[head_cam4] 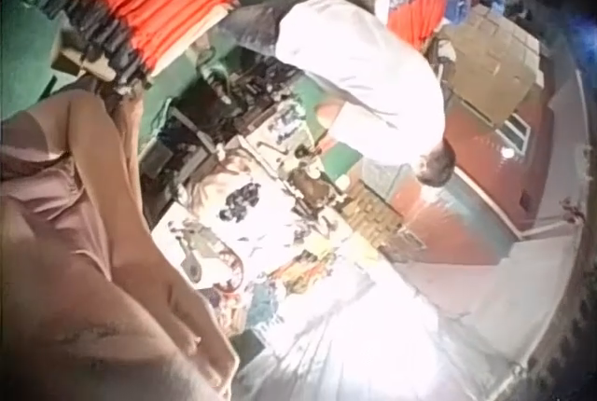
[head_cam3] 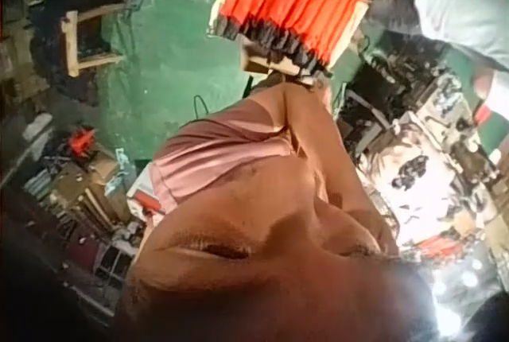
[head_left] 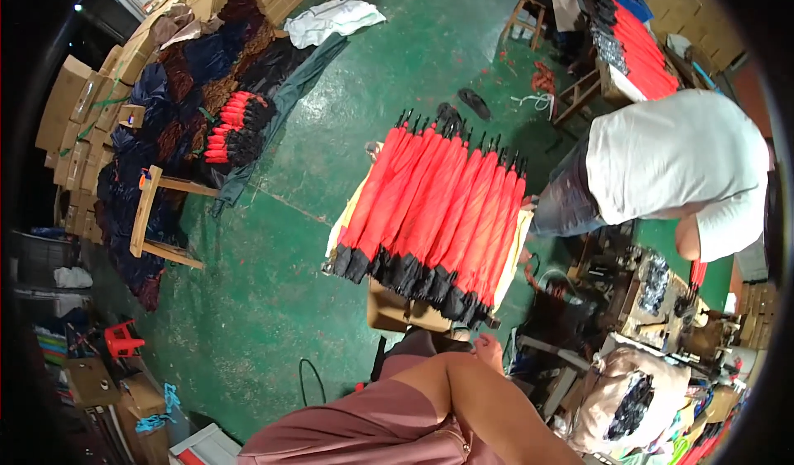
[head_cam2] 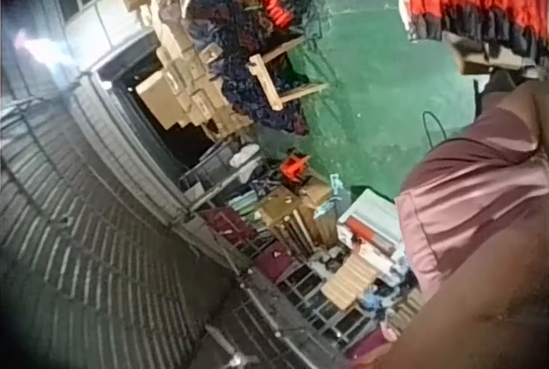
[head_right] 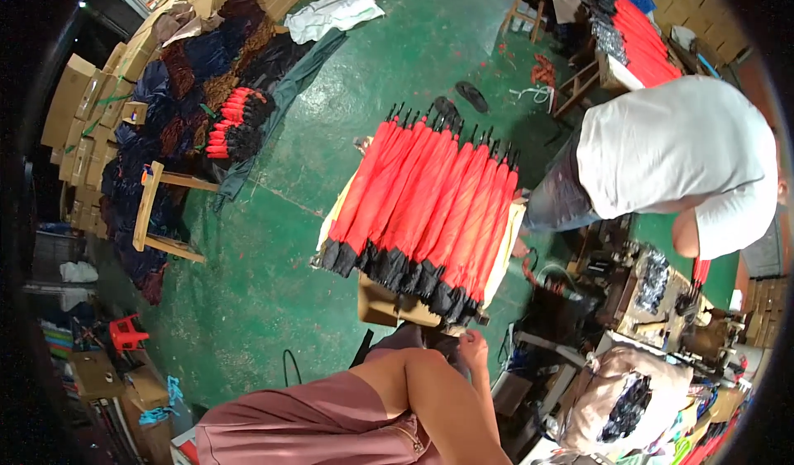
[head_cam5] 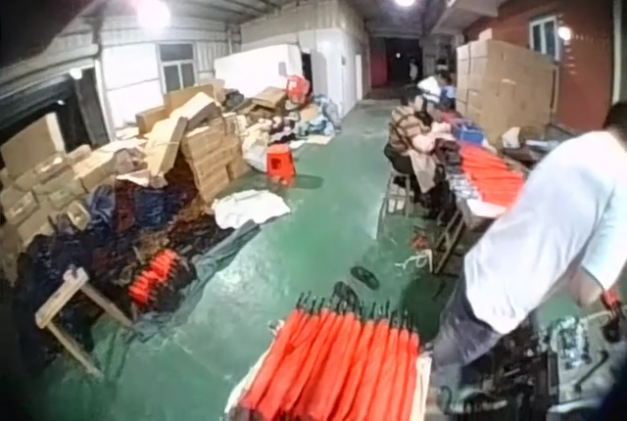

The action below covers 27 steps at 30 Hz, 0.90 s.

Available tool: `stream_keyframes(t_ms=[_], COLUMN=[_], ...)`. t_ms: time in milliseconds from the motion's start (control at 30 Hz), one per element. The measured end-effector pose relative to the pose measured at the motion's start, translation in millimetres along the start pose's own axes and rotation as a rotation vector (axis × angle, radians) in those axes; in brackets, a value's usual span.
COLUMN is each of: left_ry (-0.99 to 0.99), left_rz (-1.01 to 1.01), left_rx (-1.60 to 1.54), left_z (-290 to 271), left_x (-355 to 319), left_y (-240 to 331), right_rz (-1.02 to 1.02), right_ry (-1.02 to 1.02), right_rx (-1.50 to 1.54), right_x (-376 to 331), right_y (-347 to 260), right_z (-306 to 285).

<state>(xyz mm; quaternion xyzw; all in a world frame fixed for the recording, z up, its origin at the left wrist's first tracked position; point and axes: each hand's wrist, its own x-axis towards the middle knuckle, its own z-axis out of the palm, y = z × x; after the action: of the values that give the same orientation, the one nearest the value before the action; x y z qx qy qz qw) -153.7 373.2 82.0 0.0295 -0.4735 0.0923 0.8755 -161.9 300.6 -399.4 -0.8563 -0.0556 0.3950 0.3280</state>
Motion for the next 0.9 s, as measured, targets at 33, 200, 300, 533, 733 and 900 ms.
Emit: stream_keyframes(t_ms=[33,200,300,533,733,900], left_ry=[0.018,0.052,0.050,0.043,-0.023,-0.080], left_rz=[-0.020,-0.106,-0.172,-0.448,-0.691,-0.851], left_rx=[-0.004,-0.037,-0.076,-0.303,-0.522,-0.681], left_z=[3.5,22.3,38.1,100.9,153.5,193.5], left_x=[-5.1,-28.7,-39.6,-85.0,-112.6,-130.8], left_y=[-4.3,-22.4,-44.9,-109.3,-157.4,-192.5], right_rz=[0.041,0.041,0.048,0.018,0.036,0.093], right_ry=[-0.005,0.052,0.075,0.141,0.339,0.373], right_rx=[0.055,0.216,0.291,0.350,0.326,0.469], right_x=[0.7,-13.7,-27.5,-67.0,-100.7,-132.3], right_y=[6.7,30.2,45.3,97.3,161.1,177.7], right_z=[3.6,5.3,10.4,24.9,17.3,4.2])
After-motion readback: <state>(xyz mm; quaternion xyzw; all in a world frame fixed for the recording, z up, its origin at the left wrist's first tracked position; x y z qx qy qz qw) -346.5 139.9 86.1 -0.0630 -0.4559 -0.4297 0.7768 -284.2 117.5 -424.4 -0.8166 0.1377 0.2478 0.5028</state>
